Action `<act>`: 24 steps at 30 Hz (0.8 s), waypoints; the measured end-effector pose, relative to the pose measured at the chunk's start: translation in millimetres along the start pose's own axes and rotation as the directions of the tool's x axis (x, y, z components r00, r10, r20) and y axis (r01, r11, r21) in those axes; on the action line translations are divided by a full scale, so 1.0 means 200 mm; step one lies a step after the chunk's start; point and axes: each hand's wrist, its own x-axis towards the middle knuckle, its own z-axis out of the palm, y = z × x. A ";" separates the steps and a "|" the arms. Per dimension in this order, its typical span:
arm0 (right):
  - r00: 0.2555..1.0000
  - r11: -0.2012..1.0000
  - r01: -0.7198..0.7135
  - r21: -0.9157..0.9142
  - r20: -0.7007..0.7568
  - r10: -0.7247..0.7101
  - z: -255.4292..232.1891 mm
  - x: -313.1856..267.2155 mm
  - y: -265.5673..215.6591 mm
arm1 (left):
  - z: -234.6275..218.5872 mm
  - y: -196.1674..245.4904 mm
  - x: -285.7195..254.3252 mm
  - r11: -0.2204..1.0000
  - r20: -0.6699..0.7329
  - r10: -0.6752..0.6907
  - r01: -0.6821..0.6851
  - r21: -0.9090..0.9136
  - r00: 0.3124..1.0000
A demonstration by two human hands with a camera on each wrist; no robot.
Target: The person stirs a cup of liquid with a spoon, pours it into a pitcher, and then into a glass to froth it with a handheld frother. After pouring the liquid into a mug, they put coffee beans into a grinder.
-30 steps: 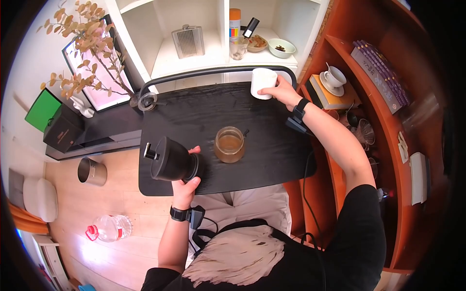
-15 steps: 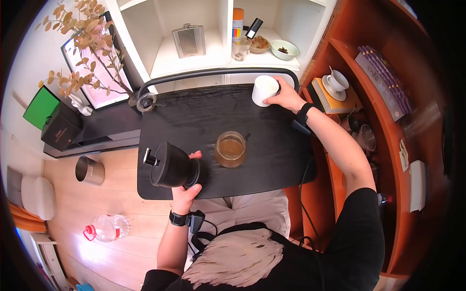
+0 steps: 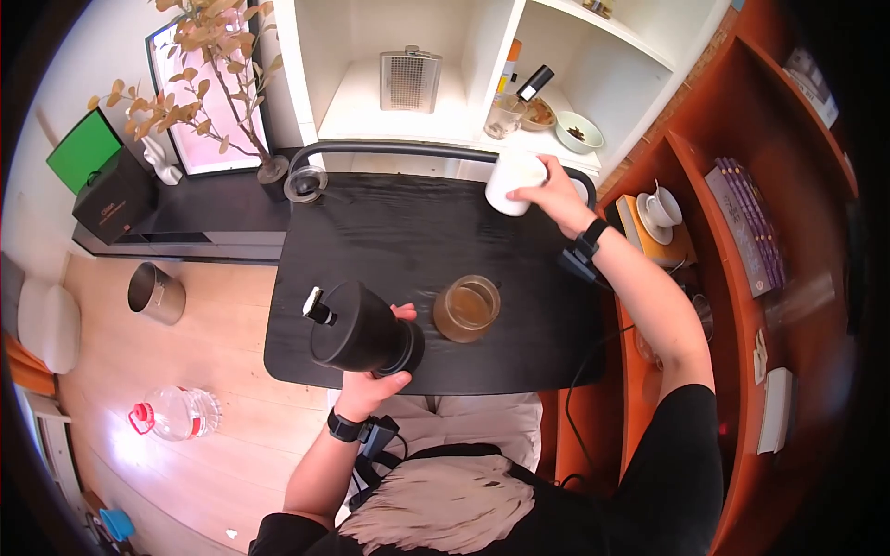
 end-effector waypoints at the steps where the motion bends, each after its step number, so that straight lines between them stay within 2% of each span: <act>1: 0.999 0.997 -0.030 -0.074 -0.014 0.029 0.01 0.03 -0.11 | 0.00 0.00 0.00 1.000 0.015 -0.004 0.004 -0.008 1.000; 2: 1.000 0.997 0.026 -0.066 -0.009 -0.027 0.04 0.07 -0.19 | 0.00 0.00 0.00 1.000 0.032 -0.007 0.008 -0.017 0.999; 6: 0.991 0.988 -0.072 -0.135 0.102 0.086 0.13 0.34 -0.48 | 0.00 0.01 0.01 1.000 0.025 -0.005 0.005 -0.002 1.000; 7: 0.990 0.990 -0.068 -0.125 0.115 0.083 0.18 0.41 -0.52 | -0.01 0.01 0.01 0.999 0.040 0.004 -0.006 0.053 0.999; 9: 0.990 0.979 -0.105 -0.173 0.072 0.119 0.28 0.63 -0.45 | -0.02 0.00 0.02 0.991 0.056 0.018 -0.025 0.133 0.998; 12: 0.981 0.945 -0.188 -0.266 -0.002 0.194 0.41 0.82 -0.41 | -0.02 -0.01 0.00 0.994 0.040 0.015 -0.019 0.106 0.999; 14: 0.978 0.962 -0.209 -0.176 -0.031 0.207 0.47 0.94 -0.33 | -0.02 -0.02 0.00 0.998 0.029 0.020 -0.022 0.063 0.999; 15: 0.971 0.950 -0.236 -0.204 -0.089 0.222 0.50 0.99 -0.28 | -0.02 -0.02 0.00 0.998 0.045 0.021 -0.023 0.051 0.999; 17: 0.949 0.924 -0.296 -0.242 -0.181 0.257 0.54 0.99 -0.27 | -0.02 -0.01 0.00 0.999 0.060 0.014 -0.016 0.028 0.998; 18: 0.951 0.924 -0.293 -0.245 -0.173 0.255 0.56 0.99 -0.26 | 0.00 0.01 0.01 0.999 0.052 0.015 -0.017 0.031 0.999; 20: 0.932 0.889 -0.330 -0.319 -0.263 0.251 0.57 1.00 -0.23 | 0.04 0.05 0.01 0.996 -0.053 -0.091 0.091 -0.014 0.994; 24: 0.928 0.890 -0.320 -0.326 -0.300 0.223 0.60 1.02 -0.19 | 0.04 0.05 0.02 0.995 -0.030 -0.102 0.101 -0.016 0.994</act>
